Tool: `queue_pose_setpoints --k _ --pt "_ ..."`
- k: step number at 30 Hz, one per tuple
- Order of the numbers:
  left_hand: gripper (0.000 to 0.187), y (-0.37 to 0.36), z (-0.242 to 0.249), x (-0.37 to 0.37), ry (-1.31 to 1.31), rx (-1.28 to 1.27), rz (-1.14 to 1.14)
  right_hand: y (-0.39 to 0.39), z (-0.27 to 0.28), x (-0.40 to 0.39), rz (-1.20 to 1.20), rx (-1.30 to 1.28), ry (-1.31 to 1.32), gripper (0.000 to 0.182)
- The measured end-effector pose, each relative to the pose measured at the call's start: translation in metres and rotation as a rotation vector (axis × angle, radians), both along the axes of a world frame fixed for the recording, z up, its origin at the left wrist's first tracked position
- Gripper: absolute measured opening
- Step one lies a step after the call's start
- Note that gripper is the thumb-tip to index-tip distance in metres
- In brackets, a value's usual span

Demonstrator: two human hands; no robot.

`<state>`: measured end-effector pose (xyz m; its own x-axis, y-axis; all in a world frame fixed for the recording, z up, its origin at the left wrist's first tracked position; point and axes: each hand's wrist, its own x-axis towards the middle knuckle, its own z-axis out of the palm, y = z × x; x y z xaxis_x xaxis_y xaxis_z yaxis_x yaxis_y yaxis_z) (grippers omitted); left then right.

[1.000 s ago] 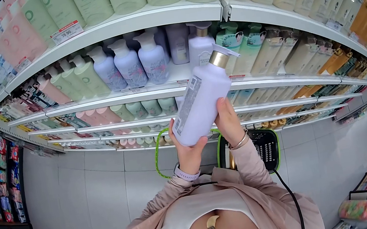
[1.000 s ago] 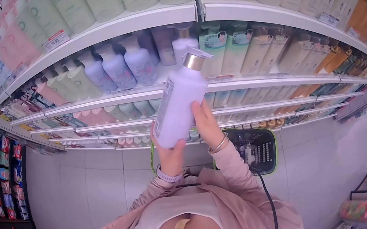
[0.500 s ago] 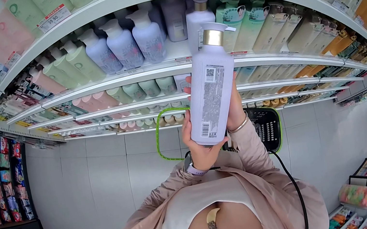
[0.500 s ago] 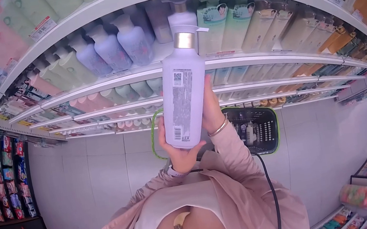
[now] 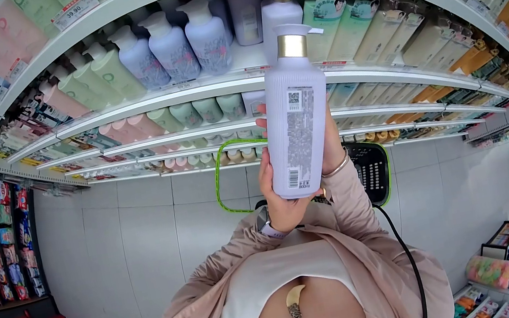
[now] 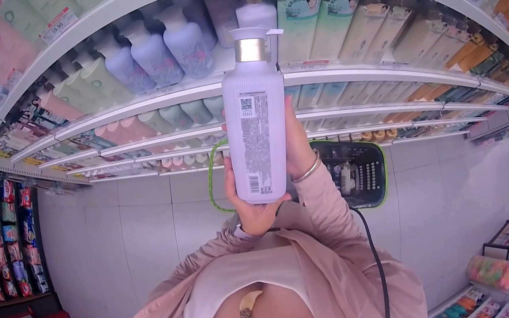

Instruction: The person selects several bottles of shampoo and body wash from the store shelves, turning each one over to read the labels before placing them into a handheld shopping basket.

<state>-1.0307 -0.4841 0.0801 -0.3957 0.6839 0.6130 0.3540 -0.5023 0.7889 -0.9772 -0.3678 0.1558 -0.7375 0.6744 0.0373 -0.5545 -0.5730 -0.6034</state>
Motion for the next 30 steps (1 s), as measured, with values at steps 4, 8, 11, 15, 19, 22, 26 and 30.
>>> queue_pose_setpoints --k 4,8,11,15,19,22,26,30 --pt "0.107 0.000 0.000 0.000 0.021 0.009 0.004 0.002 -0.004 0.001 0.000 0.027 -0.014 0.073" --pt "0.108 0.000 -0.001 0.001 0.004 0.011 -0.004 0.002 -0.005 0.002 0.010 0.021 -0.019 0.074" --pt "0.108 0.002 -0.008 0.001 -0.014 -0.001 -0.017 0.003 -0.003 0.000 0.018 -0.026 0.011 0.074" --pt "0.108 0.004 -0.006 0.000 0.002 0.006 -0.022 0.003 -0.001 0.001 0.004 -0.040 0.005 0.073" --pt "0.107 0.006 -0.002 0.000 0.019 0.001 -0.021 0.004 -0.002 0.003 -0.023 -0.036 -0.011 0.072" --pt "0.106 0.006 -0.004 -0.001 0.012 0.000 -0.032 0.003 0.000 0.003 -0.042 -0.034 -0.032 0.072" --pt "0.106 0.008 -0.003 -0.004 0.023 0.011 -0.052 0.005 -0.005 0.003 -0.055 -0.032 -0.037 0.072" --pt "0.106 0.008 -0.006 -0.010 0.041 0.001 -0.076 0.010 -0.020 0.003 -0.124 -0.017 -0.067 0.071"
